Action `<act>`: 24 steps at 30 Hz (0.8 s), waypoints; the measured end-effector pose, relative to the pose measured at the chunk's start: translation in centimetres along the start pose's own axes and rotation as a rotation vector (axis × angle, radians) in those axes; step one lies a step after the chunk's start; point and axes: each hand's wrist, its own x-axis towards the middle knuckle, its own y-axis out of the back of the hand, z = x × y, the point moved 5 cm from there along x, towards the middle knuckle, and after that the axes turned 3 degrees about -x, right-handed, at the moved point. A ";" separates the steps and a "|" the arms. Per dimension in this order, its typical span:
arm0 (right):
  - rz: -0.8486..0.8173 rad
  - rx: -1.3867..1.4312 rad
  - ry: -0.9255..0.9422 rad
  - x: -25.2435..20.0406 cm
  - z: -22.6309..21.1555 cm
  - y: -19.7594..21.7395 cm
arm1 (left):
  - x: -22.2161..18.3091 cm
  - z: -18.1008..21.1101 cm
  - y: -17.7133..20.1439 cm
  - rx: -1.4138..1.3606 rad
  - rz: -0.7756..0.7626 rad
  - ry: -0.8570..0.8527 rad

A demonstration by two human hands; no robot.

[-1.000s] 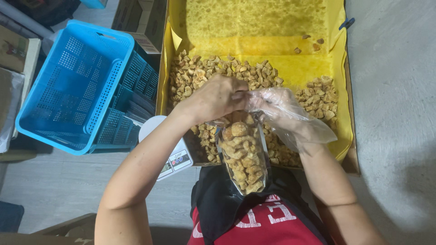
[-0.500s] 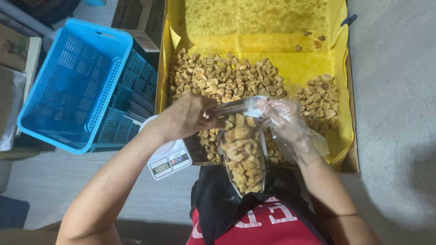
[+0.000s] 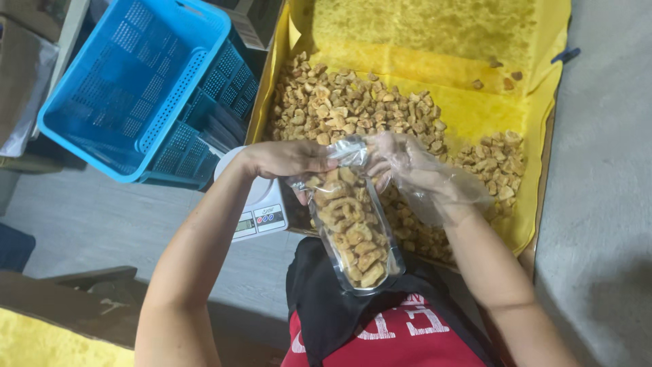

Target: The person scoops dried fruit pieces from a yellow tray into clear plastic bags, weighs each bag on a digital scale, and places the filled bags into a blue basket. The process is repeated multiple times throughout the clip.

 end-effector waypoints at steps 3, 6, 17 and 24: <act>0.052 0.217 -0.284 1.6 4.9 2.5 | -0.6 -1.8 1.0 -0.029 0.096 0.074; 0.090 0.314 -0.304 2.5 8.4 4.9 | -2.4 -2.3 3.3 0.050 0.280 0.063; 0.452 0.298 -0.338 9.7 19.5 4.3 | -24.0 -6.6 22.1 0.854 1.352 -0.175; 0.587 0.232 -0.304 15.2 18.0 -2.1 | -22.8 -25.2 37.7 0.790 1.396 0.020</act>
